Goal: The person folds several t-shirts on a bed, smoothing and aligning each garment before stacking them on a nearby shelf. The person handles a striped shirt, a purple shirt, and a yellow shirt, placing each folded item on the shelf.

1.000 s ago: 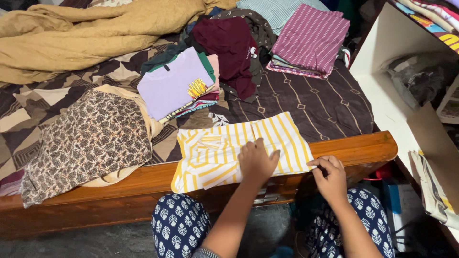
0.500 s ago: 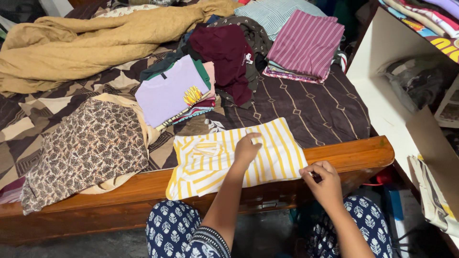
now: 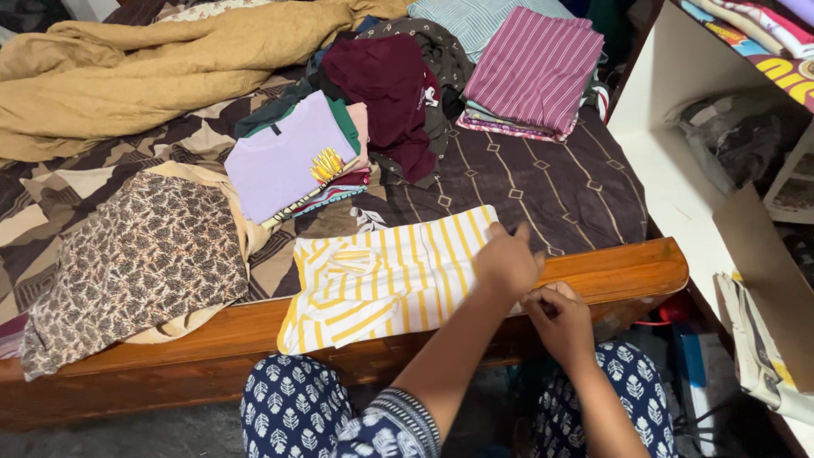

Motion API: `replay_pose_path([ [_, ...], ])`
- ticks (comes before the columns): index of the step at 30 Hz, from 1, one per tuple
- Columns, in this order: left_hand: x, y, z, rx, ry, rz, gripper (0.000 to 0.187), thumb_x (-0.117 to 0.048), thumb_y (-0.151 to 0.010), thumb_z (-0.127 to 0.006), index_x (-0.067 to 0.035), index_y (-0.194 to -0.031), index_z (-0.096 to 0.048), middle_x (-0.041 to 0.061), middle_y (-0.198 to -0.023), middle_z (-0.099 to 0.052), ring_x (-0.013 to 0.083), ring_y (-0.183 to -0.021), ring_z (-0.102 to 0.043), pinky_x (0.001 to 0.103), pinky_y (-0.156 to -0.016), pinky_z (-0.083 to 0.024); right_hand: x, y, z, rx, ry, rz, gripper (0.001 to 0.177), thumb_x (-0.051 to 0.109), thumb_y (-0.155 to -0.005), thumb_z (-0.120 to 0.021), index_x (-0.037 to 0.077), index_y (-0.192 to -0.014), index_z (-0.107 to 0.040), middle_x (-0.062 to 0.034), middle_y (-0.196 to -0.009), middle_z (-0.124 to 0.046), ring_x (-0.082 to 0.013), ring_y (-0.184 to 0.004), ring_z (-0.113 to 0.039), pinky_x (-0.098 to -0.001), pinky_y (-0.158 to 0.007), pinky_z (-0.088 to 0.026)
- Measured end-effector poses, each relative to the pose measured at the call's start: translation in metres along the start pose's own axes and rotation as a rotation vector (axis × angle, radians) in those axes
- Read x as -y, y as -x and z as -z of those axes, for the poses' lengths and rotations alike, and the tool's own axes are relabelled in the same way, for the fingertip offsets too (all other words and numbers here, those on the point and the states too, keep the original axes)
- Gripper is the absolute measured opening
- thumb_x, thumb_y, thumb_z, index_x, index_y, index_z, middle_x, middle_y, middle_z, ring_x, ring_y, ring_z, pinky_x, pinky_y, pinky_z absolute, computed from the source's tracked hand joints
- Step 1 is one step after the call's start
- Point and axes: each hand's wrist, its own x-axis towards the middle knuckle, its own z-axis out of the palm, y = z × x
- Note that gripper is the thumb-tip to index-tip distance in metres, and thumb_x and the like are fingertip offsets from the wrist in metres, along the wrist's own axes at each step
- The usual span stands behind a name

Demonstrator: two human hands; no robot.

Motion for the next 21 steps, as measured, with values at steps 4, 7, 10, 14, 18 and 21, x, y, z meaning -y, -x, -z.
replay_pose_path([
  [4, -0.004, -0.022, -0.018, 0.039, -0.137, 0.028, 0.055, -0.022, -0.093, -0.058, -0.005, -0.145, -0.053, 0.039, -0.152, -0.038, 0.0368, -0.108, -0.072, 0.043, -0.088, -0.058, -0.006, 0.004, 0.002, 0.014, -0.040, -0.038, 0.010, 0.006, -0.084, -0.073, 0.004, -0.093, -0.076, -0.0089, -0.079, -0.065, -0.0186, -0.070, -0.062, -0.0291, -0.065, -0.049],
  [7, 0.011, -0.046, -0.042, 0.042, -0.169, 0.073, 0.044, -0.022, -0.094, -0.058, 0.000, -0.131, -0.066, 0.039, -0.147, -0.044, 0.0386, -0.117, -0.066, 0.043, -0.085, -0.060, -0.013, 0.009, 0.002, 0.032, -0.089, -0.031, 0.011, 0.003, -0.086, -0.071, 0.005, -0.095, -0.077, -0.0072, -0.083, -0.068, -0.0166, -0.071, -0.063, -0.0268, -0.066, -0.049],
  [10, 0.020, -0.062, -0.058, 0.026, -0.215, 0.031, 0.040, -0.021, -0.093, -0.060, -0.001, -0.125, -0.071, 0.036, -0.141, -0.052, 0.0392, -0.124, -0.061, 0.043, -0.082, -0.061, -0.022, 0.010, 0.002, 0.037, -0.109, -0.045, 0.011, 0.003, -0.089, -0.070, 0.005, -0.095, -0.078, -0.0059, -0.087, -0.072, -0.0145, -0.075, -0.066, -0.0255, -0.070, -0.050],
  [14, 0.039, -0.059, -0.048, -0.113, -0.115, -0.090, 0.031, -0.018, -0.090, -0.061, -0.007, -0.111, -0.080, 0.013, -0.128, -0.072, 0.0268, -0.129, -0.063, 0.042, -0.090, -0.058, -0.039, 0.012, -0.002, 0.046, -0.275, -0.028, 0.011, 0.006, -0.096, -0.066, 0.000, -0.097, -0.075, -0.0065, -0.103, -0.074, -0.0132, -0.095, -0.069, -0.0244, -0.085, -0.051],
  [18, 0.069, -0.037, -0.003, -0.135, 0.247, -0.062, 0.050, -0.006, -0.084, -0.062, -0.004, -0.134, -0.063, 0.017, -0.154, -0.045, 0.0350, -0.106, -0.071, 0.040, -0.082, -0.058, -0.059, 0.011, 0.003, -0.016, -0.837, -0.387, 0.023, 0.010, -0.102, -0.057, -0.003, -0.116, -0.070, -0.0139, -0.116, -0.072, -0.0182, -0.099, -0.066, -0.0299, -0.087, -0.050],
  [21, 0.121, -0.006, 0.047, -0.030, 0.745, -0.073, 0.062, -0.001, -0.083, -0.056, -0.009, -0.144, -0.050, 0.008, -0.159, -0.035, 0.0343, -0.085, -0.076, 0.036, -0.063, -0.061, -0.072, 0.012, 0.014, -0.054, -1.093, -0.437, 0.025, 0.012, -0.106, -0.051, -0.003, -0.122, -0.064, -0.0188, -0.122, -0.070, -0.0233, -0.101, -0.067, -0.0346, -0.089, -0.051],
])
